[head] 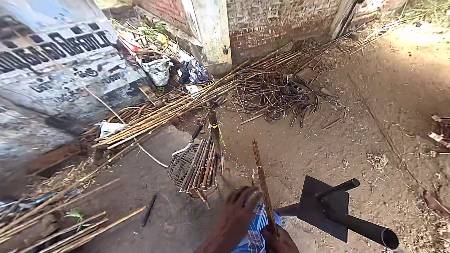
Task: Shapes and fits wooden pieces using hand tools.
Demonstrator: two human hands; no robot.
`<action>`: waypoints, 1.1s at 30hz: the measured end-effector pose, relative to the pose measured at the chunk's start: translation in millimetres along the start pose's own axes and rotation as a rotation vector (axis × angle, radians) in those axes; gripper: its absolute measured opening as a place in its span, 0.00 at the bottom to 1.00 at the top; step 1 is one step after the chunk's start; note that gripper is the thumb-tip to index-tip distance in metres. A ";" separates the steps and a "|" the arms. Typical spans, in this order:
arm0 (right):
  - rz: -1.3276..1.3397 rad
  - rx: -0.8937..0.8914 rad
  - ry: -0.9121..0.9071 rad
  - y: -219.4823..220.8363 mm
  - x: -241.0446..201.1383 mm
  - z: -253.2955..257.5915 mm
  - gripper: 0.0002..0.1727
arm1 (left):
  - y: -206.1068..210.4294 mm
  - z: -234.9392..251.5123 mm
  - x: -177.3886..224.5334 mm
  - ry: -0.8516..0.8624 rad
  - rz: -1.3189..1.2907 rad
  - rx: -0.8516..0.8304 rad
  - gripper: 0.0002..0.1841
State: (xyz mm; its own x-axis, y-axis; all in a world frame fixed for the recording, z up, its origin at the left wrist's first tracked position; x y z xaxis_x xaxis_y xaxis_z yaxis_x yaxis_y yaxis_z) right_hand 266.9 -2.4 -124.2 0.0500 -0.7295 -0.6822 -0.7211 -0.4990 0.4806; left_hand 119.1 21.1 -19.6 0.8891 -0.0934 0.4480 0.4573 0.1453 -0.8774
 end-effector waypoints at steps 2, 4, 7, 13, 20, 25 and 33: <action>-0.008 0.097 -0.072 -1.2 -10.3 15.8 0.14 | -22.8 -2.0 -57.9 -0.228 -0.151 0.082 0.23; -0.088 0.172 -0.159 1.5 -23.5 28.1 0.19 | -30.8 -7.8 -116.6 -0.379 -0.284 0.122 0.21; -0.102 0.188 -0.107 13.5 -35.5 55.9 0.26 | -31.6 1.2 -195.0 -0.548 -0.362 0.102 0.19; -0.219 0.340 -0.220 37.5 -88.5 127.0 0.27 | -63.8 72.0 -332.6 -0.732 -0.255 0.143 0.24; -0.008 0.284 -0.225 96.9 -149.4 202.3 0.24 | -79.3 143.7 -441.1 -0.912 -0.092 -0.029 0.30; 0.031 0.246 -0.390 128.1 -190.7 220.7 0.32 | -74.8 166.8 -448.4 -0.861 -0.029 -0.065 0.31; 0.185 0.065 -0.436 168.1 -270.8 246.5 0.17 | -73.1 182.7 -454.9 -0.898 0.081 -0.036 0.32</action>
State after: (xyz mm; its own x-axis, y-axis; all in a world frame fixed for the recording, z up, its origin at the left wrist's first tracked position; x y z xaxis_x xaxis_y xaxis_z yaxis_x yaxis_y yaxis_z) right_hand -38.2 226.7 5.5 -0.3678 -0.5319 -0.7628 -0.7331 -0.3388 0.5897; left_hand -315.7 232.9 -127.9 0.6038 0.7224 0.3371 0.4059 0.0854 -0.9099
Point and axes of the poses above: each hand's wrist, its own z-axis towards the middle knuckle, its own y-axis out of the palm, x = y × z, the point moved 10 cm from there along z, towards the middle knuckle, and after that the axes turned 2 degrees about -x, right-handed, at the moved point
